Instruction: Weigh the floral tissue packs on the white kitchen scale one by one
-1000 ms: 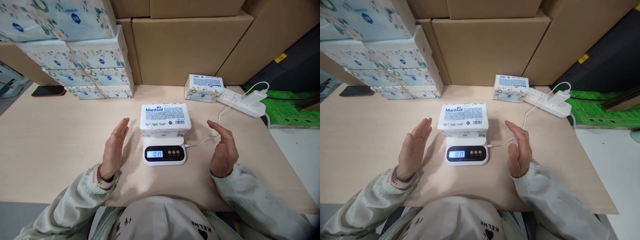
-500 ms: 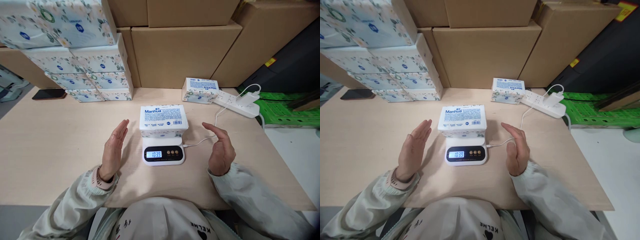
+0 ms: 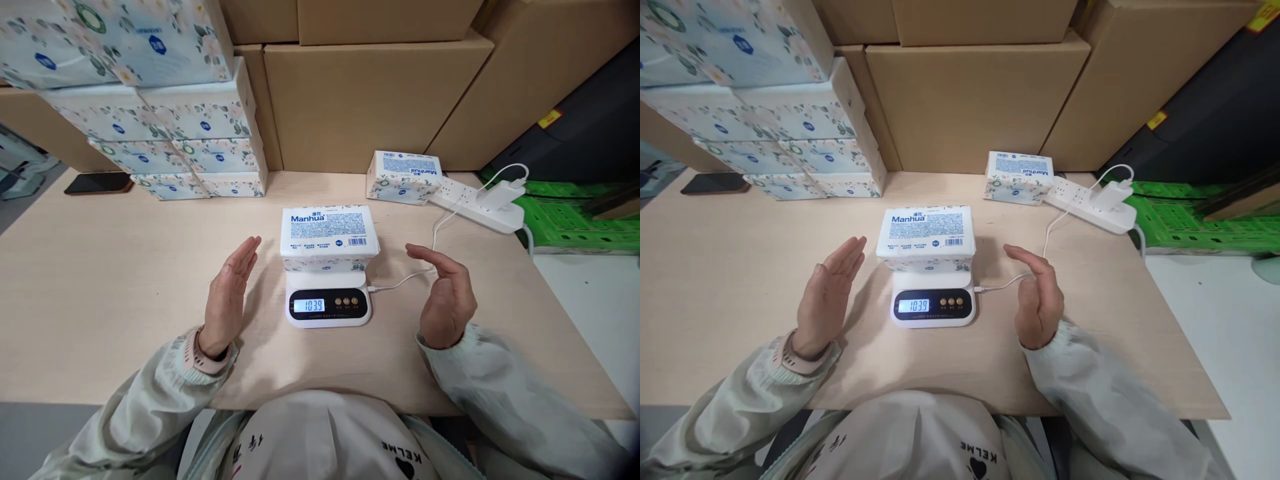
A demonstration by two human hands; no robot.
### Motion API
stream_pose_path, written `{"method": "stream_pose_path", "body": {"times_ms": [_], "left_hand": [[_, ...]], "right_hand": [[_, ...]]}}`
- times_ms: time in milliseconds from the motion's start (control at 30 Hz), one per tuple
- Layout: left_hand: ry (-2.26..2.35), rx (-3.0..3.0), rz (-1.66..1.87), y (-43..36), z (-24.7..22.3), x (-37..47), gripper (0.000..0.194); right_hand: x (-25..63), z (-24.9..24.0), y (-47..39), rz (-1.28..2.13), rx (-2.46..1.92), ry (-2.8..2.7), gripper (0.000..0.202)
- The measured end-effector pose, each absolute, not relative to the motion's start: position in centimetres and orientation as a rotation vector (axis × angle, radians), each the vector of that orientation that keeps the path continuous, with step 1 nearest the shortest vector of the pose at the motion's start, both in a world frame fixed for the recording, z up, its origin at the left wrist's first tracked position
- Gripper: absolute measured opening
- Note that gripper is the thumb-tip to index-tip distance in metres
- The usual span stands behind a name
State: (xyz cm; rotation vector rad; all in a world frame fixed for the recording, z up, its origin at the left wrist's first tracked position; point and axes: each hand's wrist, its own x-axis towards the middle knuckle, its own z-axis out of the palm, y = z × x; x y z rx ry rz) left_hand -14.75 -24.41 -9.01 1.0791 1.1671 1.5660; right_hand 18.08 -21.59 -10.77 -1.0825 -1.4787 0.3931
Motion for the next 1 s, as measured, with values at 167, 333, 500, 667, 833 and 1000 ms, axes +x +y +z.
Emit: {"method": "stream_pose_path", "body": {"times_ms": [167,333,500,667,833,1000], "left_hand": [[1.164,1.086,1.559,-24.46,-9.0,-14.78,0.052],[1.16,1.079,1.562,-24.5,-9.08,-14.8,0.051],[1.181,1.073,1.558,-24.49,-9.04,-14.81,0.053],[1.171,1.073,1.555,-24.5,-8.91,-14.75,0.053],[1.168,1.067,1.564,-24.44,-8.73,-14.59,0.054],[1.129,1.061,1.558,-24.55,-8.69,-14.43,0.053]], "right_hand": [[18.07,-10.55,-21.78,0.417,-1.099,-1.466,0.039],[17.98,-10.42,-21.79,0.43,-1.097,-1.454,0.039],[18.03,-10.66,-21.71,0.409,-1.106,-1.444,0.038],[18.1,-10.7,-21.7,0.411,-1.093,-1.475,0.039],[17.96,-10.72,-21.61,0.408,-1.074,-1.477,0.038],[18.0,-10.81,-21.59,0.437,-1.082,-1.497,0.039]]}}
